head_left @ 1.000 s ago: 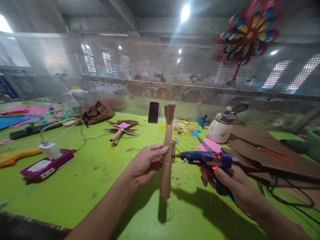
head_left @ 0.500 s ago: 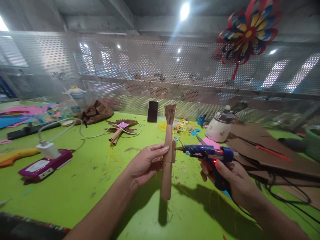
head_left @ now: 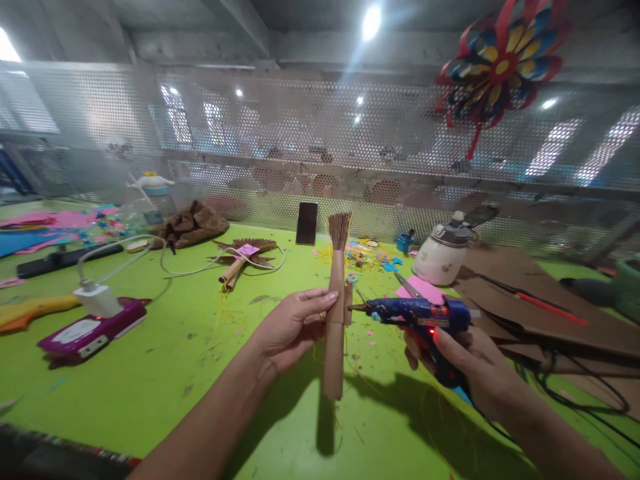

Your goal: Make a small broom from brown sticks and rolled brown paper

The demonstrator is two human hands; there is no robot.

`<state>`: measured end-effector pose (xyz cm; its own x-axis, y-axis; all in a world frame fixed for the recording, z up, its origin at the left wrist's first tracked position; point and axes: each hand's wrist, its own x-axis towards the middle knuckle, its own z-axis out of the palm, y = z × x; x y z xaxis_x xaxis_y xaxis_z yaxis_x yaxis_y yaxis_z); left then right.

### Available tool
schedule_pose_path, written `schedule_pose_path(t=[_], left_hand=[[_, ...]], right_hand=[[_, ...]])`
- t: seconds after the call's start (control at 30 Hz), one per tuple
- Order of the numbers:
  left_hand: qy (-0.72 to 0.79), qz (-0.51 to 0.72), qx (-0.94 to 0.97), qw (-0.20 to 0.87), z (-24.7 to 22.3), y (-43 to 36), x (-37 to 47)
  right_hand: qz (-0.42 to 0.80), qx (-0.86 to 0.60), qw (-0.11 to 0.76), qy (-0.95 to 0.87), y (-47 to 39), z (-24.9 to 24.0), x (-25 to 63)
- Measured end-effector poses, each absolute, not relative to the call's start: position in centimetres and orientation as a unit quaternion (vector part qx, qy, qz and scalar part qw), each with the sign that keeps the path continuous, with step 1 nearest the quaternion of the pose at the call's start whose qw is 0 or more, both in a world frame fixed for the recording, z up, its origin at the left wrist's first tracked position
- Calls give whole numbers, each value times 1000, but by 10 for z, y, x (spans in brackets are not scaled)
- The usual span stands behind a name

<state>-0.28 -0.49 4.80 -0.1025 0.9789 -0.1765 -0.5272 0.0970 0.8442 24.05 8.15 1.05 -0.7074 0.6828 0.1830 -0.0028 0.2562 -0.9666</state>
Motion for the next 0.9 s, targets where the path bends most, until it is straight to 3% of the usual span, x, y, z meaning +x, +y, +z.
schedule_pose_path(t=[0.27, 0.57, 0.9], left_hand=[[408, 613, 270, 620, 47, -5, 0], [410, 614, 271, 618, 47, -4, -2], [412, 597, 284, 628, 46, -4, -1]], right_hand=[[538, -226, 326, -744, 82, 15, 236], [572, -238, 237, -749, 87, 8, 248], [533, -235, 299, -755, 85, 11, 241]])
